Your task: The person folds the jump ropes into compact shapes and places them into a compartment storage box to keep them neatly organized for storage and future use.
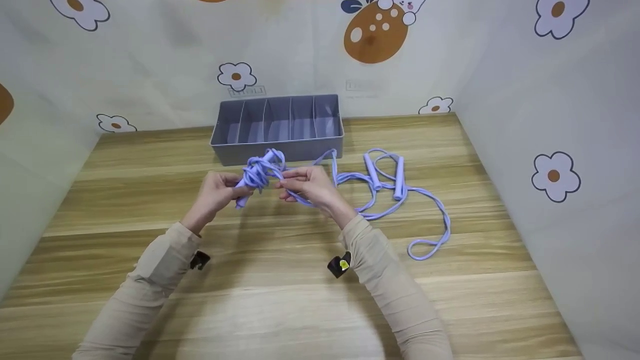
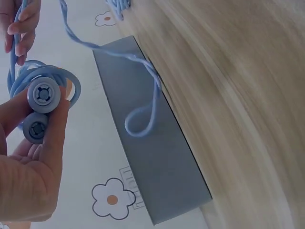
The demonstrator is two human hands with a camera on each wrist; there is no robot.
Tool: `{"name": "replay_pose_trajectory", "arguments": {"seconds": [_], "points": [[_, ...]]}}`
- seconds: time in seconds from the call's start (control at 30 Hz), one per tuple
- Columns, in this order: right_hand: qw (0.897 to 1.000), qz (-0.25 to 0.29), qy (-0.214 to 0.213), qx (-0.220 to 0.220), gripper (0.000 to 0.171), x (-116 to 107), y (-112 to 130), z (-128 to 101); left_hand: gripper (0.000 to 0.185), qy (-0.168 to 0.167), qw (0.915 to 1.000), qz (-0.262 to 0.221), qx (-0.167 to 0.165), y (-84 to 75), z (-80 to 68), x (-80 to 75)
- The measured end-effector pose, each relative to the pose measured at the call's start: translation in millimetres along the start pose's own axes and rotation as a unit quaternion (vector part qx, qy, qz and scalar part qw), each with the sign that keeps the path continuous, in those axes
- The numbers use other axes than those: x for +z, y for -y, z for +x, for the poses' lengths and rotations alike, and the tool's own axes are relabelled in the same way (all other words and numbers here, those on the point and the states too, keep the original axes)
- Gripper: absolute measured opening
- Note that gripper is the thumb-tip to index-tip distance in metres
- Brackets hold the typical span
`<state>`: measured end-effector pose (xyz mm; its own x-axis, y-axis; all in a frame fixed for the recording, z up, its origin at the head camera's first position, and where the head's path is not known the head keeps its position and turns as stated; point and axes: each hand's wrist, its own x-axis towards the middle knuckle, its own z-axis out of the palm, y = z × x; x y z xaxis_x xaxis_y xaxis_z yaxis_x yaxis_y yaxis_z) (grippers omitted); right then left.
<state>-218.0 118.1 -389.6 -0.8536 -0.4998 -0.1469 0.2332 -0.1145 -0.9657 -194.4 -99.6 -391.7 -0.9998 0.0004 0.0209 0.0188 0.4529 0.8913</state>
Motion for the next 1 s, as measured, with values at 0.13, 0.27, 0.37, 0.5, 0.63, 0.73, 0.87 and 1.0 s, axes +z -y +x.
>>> {"name": "replay_pose_trajectory", "arguments": {"seconds": [0.13, 0.27, 0.37, 0.5, 0.63, 0.73, 0.87, 1.0], "points": [[0.999, -0.002, -0.022, -0.038, 0.034, 5.2, -10.5, 3.4, 0.015, 0.018, 0.9973, -0.070, -0.015, 5.7, 5.0, -1.4], [0.998, -0.010, -0.023, -0.055, 0.037, 6.6, -18.0, 5.8, 0.018, 0.059, 0.9920, -0.106, -0.035, 14.6, 11.4, -4.5], [0.998, -0.023, -0.023, -0.055, 0.035, 7.2, -22.7, 7.5, 0.021, 0.091, 0.9862, -0.129, -0.050, 21.3, 14.6, -6.7], [0.998, -0.040, -0.022, -0.053, 0.032, 7.4, -30.8, 9.5, 0.024, 0.110, 0.9795, -0.158, -0.060, 25.7, 15.2, -7.8], [0.997, -0.042, -0.010, -0.057, 0.031, 8.0, -38.8, 10.1, 0.022, 0.107, 0.9763, -0.179, -0.056, 26.7, 15.3, -8.7], [0.997, -0.038, 0.007, -0.065, 0.033, 7.4, -43.0, 9.6, 0.020, 0.102, 0.9736, -0.198, -0.051, 26.7, 15.7, -10.1], [0.995, -0.044, 0.024, -0.082, 0.035, 2.9, -45.2, 7.8, 0.021, 0.101, 0.9673, -0.225, -0.057, 27.6, 15.0, -11.2], [0.993, -0.069, 0.034, -0.089, 0.033, -2.7, -44.6, 5.9, 0.023, 0.104, 0.9612, -0.245, -0.073, 30.7, 13.3, -11.0]]}}
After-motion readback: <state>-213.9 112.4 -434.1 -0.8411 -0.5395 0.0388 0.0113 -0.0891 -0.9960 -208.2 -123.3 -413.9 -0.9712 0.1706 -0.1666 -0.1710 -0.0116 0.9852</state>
